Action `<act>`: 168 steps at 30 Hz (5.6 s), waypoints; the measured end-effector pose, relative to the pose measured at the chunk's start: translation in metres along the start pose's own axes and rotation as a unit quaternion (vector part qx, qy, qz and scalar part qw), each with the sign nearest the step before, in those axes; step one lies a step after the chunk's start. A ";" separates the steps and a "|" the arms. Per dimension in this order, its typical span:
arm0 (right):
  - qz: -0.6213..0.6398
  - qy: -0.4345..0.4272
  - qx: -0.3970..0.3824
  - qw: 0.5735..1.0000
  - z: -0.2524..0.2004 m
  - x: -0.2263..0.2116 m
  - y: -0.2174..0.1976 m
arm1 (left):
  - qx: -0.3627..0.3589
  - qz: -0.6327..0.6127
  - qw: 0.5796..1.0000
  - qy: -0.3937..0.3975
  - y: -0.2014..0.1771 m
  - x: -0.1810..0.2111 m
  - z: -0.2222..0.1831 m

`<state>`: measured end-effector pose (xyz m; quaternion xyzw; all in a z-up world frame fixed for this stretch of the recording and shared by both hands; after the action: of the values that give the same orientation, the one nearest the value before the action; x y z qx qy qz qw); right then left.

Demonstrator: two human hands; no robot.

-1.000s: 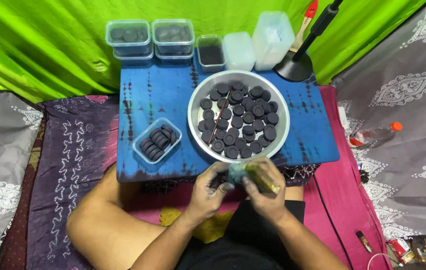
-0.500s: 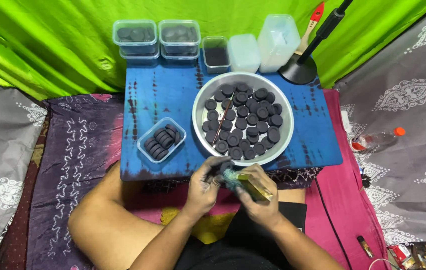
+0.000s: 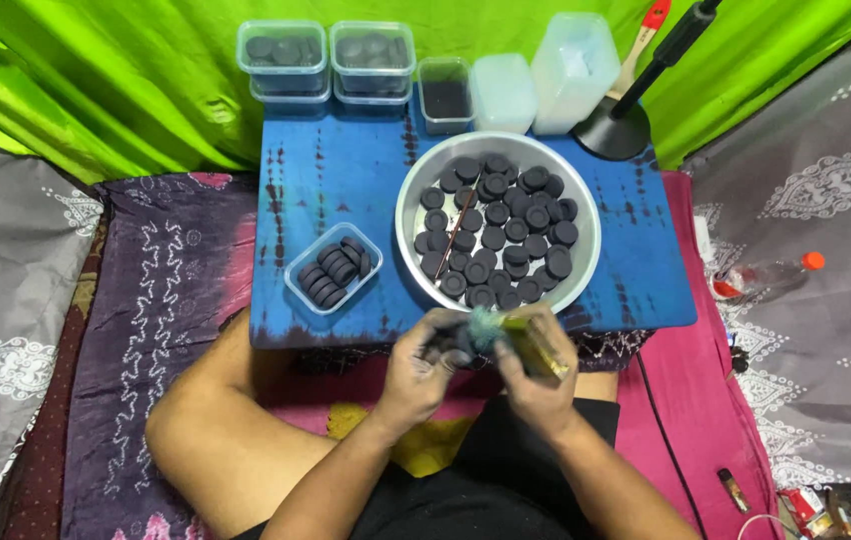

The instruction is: Scrubbing small black circular discs with a sponge and a brush before placing them into a white bowl.

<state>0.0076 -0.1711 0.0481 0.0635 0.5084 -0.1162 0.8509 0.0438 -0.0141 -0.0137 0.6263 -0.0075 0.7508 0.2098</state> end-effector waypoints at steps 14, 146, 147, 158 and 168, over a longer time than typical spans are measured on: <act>0.013 -0.048 -0.030 0.998 0.009 -0.016 0.008 | -0.011 0.009 1.000 0.016 0.003 0.031 0.020; -0.144 -0.105 -0.100 0.979 0.027 -0.029 -0.024 | -0.014 0.015 1.000 -0.007 0.013 0.019 0.021; -0.159 -0.120 -0.098 0.975 0.027 -0.031 -0.023 | -0.008 0.014 1.000 0.002 0.015 0.030 0.024; -0.115 -0.081 -0.090 0.986 0.006 -0.013 -0.022 | 0.010 0.018 1.000 -0.015 0.014 0.011 0.018; -0.098 0.003 -0.070 0.993 -0.014 0.018 -0.027 | 0.027 0.079 0.996 -0.029 0.009 0.014 0.018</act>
<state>-0.0036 -0.1962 0.0258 -0.0458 0.5220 -0.1635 0.8359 0.0558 -0.0233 0.0061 0.6505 -0.0432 0.7466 0.1327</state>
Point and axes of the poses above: each hand's wrist, its own z-axis towards the middle knuckle, its own y-axis out of the palm, x = y × z, the point moved 5 cm from there along z, towards the middle knuckle, and after that the axes turned 9 degrees about z, right-handed, at the moved point
